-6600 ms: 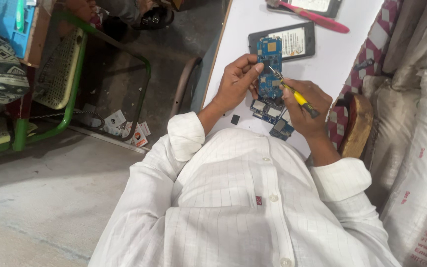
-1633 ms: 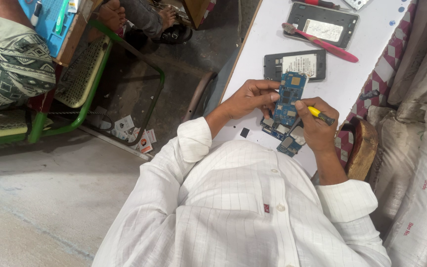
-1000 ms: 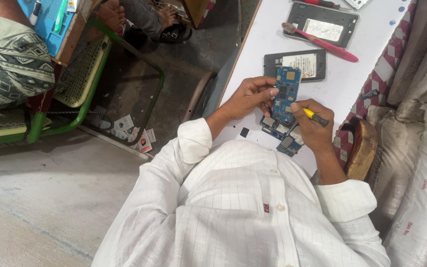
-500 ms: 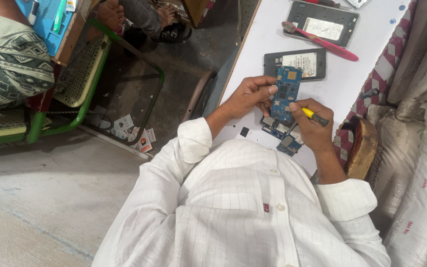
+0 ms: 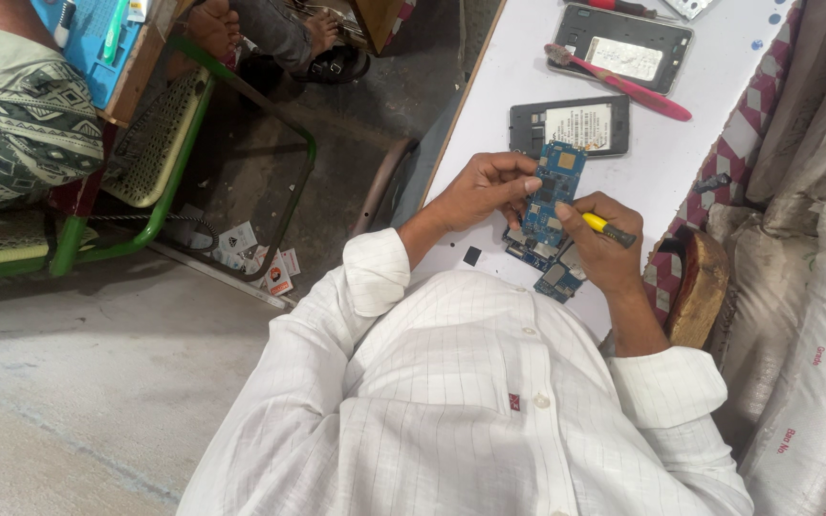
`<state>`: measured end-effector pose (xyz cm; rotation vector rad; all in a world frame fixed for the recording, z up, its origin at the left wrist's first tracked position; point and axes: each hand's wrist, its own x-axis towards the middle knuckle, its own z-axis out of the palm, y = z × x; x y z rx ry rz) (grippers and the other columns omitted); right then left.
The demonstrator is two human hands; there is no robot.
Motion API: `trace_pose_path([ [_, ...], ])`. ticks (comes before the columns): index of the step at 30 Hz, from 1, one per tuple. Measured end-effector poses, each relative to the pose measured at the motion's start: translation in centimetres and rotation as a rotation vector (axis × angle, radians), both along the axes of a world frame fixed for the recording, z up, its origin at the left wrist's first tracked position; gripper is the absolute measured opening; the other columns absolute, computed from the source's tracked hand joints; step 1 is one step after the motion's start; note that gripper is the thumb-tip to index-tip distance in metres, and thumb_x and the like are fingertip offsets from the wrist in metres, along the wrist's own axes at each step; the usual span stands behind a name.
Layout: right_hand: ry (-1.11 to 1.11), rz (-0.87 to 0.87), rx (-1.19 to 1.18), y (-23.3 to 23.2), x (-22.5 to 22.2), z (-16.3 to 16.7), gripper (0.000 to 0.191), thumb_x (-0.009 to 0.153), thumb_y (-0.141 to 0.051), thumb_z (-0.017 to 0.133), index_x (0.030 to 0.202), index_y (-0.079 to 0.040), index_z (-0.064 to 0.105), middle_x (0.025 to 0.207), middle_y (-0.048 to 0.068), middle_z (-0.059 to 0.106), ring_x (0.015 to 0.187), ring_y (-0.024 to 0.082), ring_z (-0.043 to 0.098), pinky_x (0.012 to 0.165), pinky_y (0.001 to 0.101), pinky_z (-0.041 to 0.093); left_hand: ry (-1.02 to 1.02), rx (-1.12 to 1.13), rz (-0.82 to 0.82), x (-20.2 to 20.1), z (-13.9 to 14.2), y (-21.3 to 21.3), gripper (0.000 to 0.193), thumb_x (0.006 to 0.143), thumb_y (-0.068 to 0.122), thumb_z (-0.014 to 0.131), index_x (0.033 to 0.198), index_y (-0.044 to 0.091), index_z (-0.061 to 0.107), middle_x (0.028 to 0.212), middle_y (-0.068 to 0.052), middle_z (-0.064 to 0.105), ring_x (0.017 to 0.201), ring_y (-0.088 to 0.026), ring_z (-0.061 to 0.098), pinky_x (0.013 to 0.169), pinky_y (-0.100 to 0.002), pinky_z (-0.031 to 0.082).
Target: The person sits at a repair workbench holding a disassembled phone motherboard in one hand and uses a yellow-handled screwdriver with the other hand to work on small components on the board, repositioning the board and continuing screwdriver work on different points throughout the episode.
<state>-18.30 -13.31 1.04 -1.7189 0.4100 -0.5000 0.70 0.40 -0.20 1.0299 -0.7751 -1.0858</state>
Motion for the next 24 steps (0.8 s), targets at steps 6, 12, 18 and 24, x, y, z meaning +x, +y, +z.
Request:
trace_pose_path([
  [6,-0.028,0.069,0.199,-0.2,0.1,0.4,0.015,0.096,-0.011,0.078,0.092,-0.001,0.068,0.083,0.004,0.069,0.072,0.006,0.064,0.065,0.0208,0.054,0.019,0.003,-0.005,0.1,0.0,0.1,0.026,0.100,0.021,0.068,0.118,0.002,0.070,0.092,-0.011,0.077,0.070,-0.013,0.075,0.056,-0.026,0.065],
  [12,-0.002,0.151,0.265,-0.5,-0.1,1.4,0.014,0.092,-0.008,0.078,0.098,0.000,0.069,0.091,0.006,0.073,0.080,0.008,0.068,0.072,0.0219,0.057,0.027,-0.021,0.008,-0.1,-0.1,0.0,0.027,0.100,0.021,0.068,0.119,0.002,0.071,0.092,-0.010,0.077,0.069,-0.012,0.073,0.055,-0.025,0.063],
  [18,-0.020,0.149,0.256,-0.4,-0.1,1.0,0.016,0.091,-0.008,0.079,0.099,-0.001,0.068,0.094,0.006,0.073,0.082,0.007,0.068,0.074,0.0211,0.057,0.014,-0.023,0.007,-0.1,0.0,0.0,0.028,0.100,0.021,0.069,0.120,0.002,0.070,0.092,-0.011,0.077,0.068,-0.013,0.073,0.054,-0.025,0.063],
  [24,0.027,0.087,0.153,0.1,0.0,-0.1,0.014,0.093,-0.008,0.080,0.093,-0.001,0.068,0.087,0.005,0.071,0.075,0.004,0.061,0.065,0.0186,0.050,-0.028,-0.015,-0.001,-0.3,0.1,0.1,0.030,0.101,0.021,0.068,0.123,0.000,0.070,0.093,-0.011,0.077,0.070,-0.013,0.074,0.055,-0.025,0.064],
])
